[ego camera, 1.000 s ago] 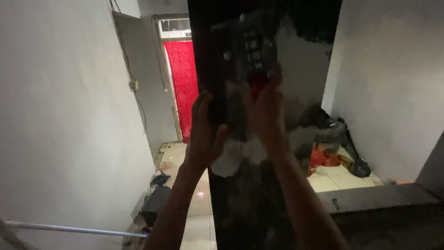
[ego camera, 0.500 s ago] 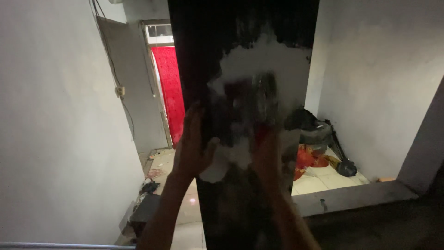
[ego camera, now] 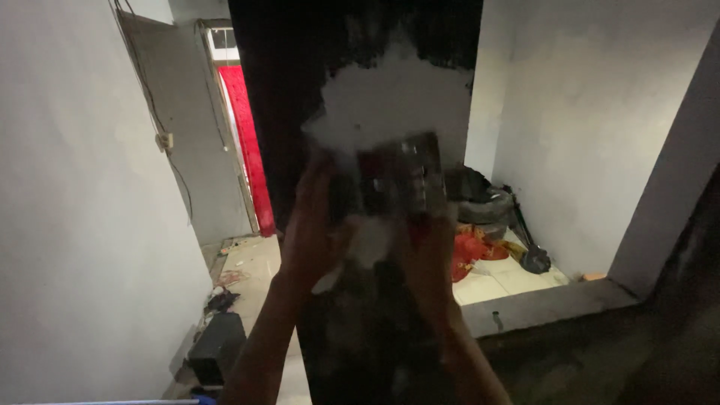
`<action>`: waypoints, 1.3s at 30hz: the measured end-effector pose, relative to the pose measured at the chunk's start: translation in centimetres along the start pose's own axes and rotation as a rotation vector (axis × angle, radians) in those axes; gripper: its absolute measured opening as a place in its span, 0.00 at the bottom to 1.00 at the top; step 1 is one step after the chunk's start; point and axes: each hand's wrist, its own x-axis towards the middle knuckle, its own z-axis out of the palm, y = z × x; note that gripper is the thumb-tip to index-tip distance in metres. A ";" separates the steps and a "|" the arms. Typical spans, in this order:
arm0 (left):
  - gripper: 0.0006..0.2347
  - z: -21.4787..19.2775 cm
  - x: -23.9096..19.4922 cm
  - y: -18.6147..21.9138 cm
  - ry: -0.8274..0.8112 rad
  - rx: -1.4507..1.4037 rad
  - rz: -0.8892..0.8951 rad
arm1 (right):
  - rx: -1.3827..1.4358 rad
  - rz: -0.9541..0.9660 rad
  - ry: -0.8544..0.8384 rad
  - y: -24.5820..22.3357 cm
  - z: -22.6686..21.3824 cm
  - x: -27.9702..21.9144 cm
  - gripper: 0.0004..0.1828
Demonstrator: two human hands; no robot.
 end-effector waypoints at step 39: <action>0.33 2.3 4.7 3.6 -0.057 0.244 -0.039 | -0.018 -0.113 -0.044 -2.4 -3.3 15.7 0.41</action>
